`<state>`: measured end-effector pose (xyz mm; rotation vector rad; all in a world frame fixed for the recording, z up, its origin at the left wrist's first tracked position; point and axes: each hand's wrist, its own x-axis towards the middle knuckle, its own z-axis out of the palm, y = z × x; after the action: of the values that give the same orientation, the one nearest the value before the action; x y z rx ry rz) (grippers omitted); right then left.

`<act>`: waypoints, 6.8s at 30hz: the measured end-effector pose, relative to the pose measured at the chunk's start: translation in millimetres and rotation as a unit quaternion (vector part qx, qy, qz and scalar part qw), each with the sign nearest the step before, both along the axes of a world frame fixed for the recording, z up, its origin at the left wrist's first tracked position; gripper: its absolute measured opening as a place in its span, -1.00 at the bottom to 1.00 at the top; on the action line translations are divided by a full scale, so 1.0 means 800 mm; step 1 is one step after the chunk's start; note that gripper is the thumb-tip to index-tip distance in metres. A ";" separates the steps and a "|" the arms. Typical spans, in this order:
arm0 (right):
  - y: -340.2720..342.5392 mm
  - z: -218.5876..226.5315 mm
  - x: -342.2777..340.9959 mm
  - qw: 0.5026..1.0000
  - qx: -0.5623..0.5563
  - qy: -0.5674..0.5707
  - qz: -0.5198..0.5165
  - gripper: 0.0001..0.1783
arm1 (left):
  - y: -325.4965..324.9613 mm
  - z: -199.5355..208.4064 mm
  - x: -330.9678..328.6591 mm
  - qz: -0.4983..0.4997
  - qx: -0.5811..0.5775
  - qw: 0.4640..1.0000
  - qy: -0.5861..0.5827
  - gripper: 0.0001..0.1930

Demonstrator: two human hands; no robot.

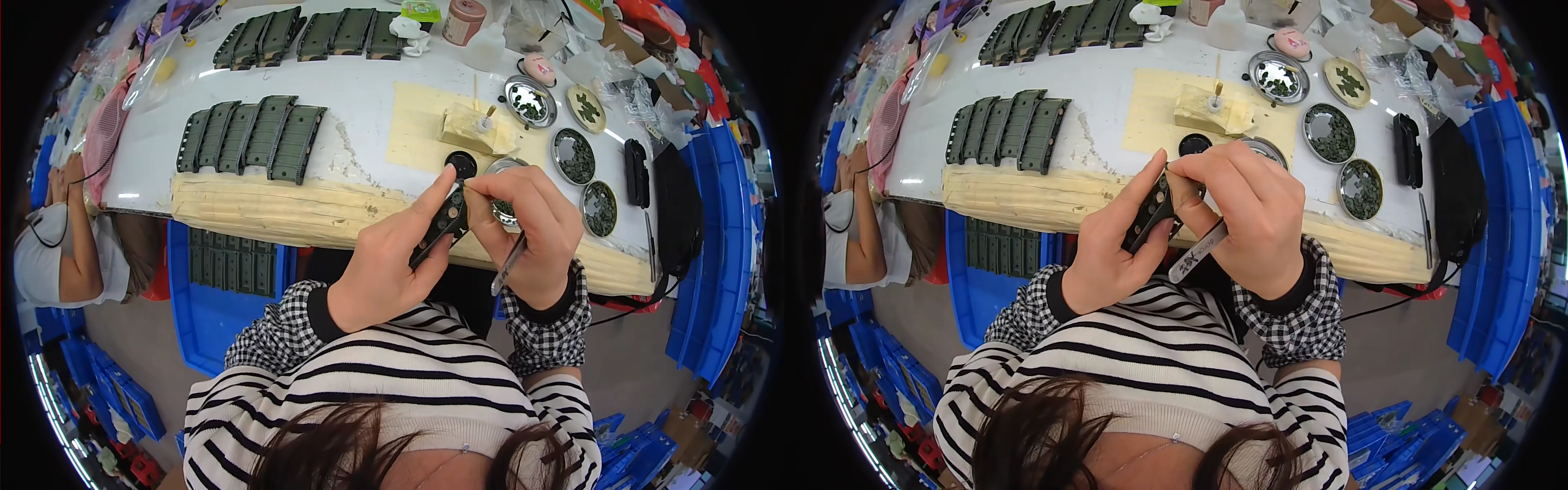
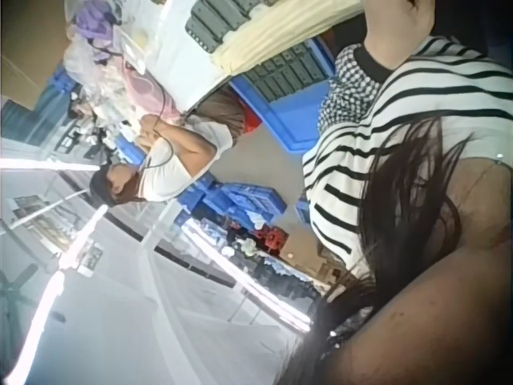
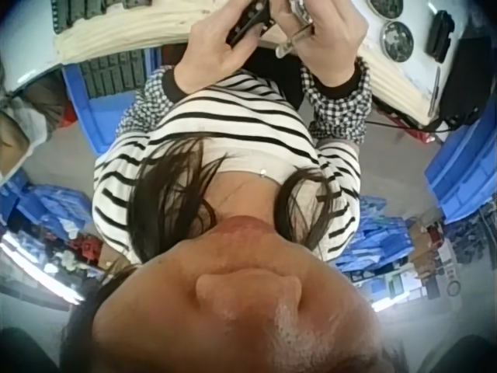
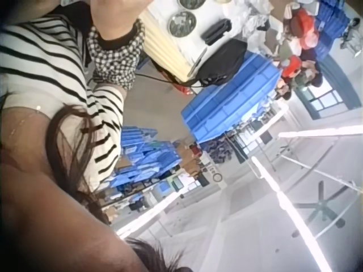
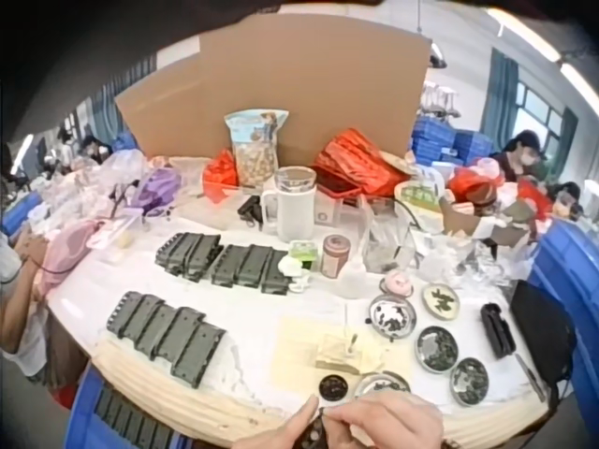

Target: Assembling or detailing green plastic toy tank parts using a thin applicator tool.

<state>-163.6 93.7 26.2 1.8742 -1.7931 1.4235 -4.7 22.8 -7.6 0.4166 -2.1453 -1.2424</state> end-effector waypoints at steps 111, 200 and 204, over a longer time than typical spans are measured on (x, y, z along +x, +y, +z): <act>0.001 0.032 -0.032 0.938 0.200 -0.167 0.230 -0.75 | -0.033 -0.015 0.005 -0.331 0.799 0.494 0.086 -0.69; -0.043 -0.026 -0.054 0.988 0.092 0.001 -0.122 -0.89 | -0.051 -0.010 0.018 -0.164 0.416 0.890 0.091 -0.40; -0.037 -0.009 -0.046 0.985 0.105 -0.022 -0.135 -0.80 | -0.051 -0.004 0.014 -0.163 0.440 0.876 0.114 -0.42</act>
<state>-200.7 63.8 19.2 1.6157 -2.1969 1.2305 6.5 -17.7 -10.9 0.2427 -1.3690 -2.3191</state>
